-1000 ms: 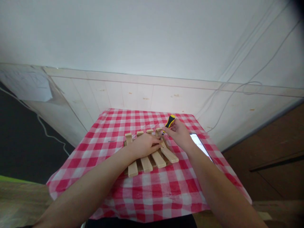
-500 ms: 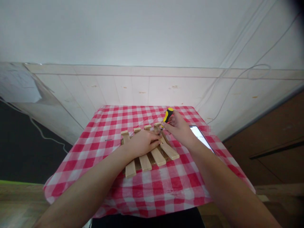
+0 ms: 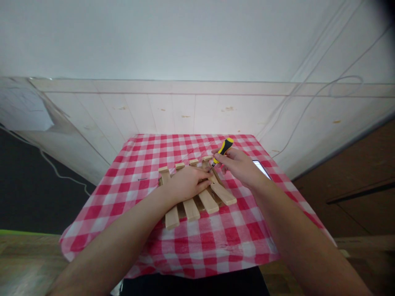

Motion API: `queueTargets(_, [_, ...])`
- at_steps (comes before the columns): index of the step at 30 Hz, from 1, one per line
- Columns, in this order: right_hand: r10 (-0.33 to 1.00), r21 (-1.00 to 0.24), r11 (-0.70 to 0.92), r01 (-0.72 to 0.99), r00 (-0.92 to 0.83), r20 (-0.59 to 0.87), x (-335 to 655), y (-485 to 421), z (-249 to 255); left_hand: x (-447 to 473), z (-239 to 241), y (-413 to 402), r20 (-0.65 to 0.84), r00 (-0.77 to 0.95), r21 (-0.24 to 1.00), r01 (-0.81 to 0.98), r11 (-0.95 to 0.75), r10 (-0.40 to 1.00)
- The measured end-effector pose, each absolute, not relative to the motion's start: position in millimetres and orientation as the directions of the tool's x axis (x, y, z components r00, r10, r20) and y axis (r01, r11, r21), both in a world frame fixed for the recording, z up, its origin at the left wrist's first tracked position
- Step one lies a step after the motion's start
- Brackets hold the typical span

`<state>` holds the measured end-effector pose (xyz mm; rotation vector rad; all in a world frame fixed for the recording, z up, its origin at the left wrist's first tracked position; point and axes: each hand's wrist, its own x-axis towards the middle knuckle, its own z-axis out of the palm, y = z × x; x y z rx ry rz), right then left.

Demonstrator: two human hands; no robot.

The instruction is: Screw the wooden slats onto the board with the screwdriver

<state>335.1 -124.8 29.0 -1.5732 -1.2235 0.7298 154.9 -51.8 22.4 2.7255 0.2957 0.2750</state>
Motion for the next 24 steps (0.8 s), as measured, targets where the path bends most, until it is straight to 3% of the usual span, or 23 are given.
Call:
queueTargets(4, [0.888, -0.764, 0.005, 0.645, 0.349, 0.301, 331.9, -123.5, 25.9, 155.1, 21.8, -51.3, 0.137, 0.956, 0.387, 0.188, -0.902, 0.258])
queueTargets(7, [0.868, -0.761, -0.008, 0.648, 0.383, 0.317, 326.2, -122.4, 22.7, 154.9, 21.5, -51.0, 0.122, 0.957, 0.393, 0.198, -0.898, 0.264])
queueTargets(12, [0.786, -0.762, 0.155, 0.628, 0.389, 0.481, 315.1, -120.5, 12.6, 154.7, 20.5, -50.9, 0.119, 0.956, 0.382, 0.204, -0.901, 0.267])
queueTargets(24, [0.948, -0.937, 0.11, 0.33, 0.25, 0.199, 319.3, -128.0, 22.1, 155.6, 22.3, -52.8, 0.122, 0.955, 0.37, 0.209, -0.905, 0.27])
